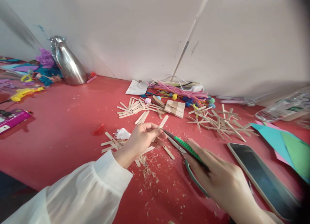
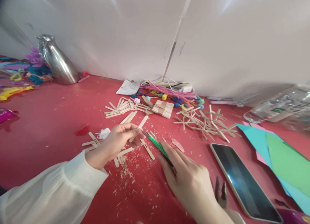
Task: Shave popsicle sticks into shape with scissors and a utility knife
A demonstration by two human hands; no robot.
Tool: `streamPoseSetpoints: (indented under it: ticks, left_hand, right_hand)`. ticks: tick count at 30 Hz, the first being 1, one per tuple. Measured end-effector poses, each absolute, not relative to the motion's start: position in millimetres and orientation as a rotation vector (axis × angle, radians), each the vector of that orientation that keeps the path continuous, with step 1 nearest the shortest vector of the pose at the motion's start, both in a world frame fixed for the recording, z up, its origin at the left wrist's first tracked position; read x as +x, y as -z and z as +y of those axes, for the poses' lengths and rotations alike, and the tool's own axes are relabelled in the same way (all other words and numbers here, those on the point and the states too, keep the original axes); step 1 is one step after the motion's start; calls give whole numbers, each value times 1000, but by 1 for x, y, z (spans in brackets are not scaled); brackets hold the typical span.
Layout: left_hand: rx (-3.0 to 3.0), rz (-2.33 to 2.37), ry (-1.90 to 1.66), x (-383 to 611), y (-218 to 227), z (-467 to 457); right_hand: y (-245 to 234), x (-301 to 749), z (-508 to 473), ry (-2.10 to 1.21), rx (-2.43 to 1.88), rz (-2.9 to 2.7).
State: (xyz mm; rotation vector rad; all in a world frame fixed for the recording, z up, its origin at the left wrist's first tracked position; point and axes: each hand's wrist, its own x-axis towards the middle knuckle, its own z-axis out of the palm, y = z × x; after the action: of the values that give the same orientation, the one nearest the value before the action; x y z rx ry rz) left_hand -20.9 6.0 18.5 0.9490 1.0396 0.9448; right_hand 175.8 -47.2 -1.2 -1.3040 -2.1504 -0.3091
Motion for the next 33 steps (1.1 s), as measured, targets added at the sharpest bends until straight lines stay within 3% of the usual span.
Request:
streamPoseSetpoints:
  ticks: [4, 8, 12, 21, 33]
  left_hand:
    - [958, 1065, -955, -21, -15, 7]
    - [986, 1087, -948, -21, -16, 8]
    - [997, 1082, -949, -21, -17, 7]
    - [943, 1008, -936, -23, -15, 7]
    - [906, 1017, -907, -25, -17, 9]
  right_hand:
    - [3, 177, -46, -85, -1521, -1961]
    - [6, 180, -45, -148, -1474, -1943]
    - [6, 181, -42, -27, -1390, -2051]
    - [-5, 171, -43, 701, -1190, -2153]
    - [-8, 164, -48, 791, -1167, -2121]
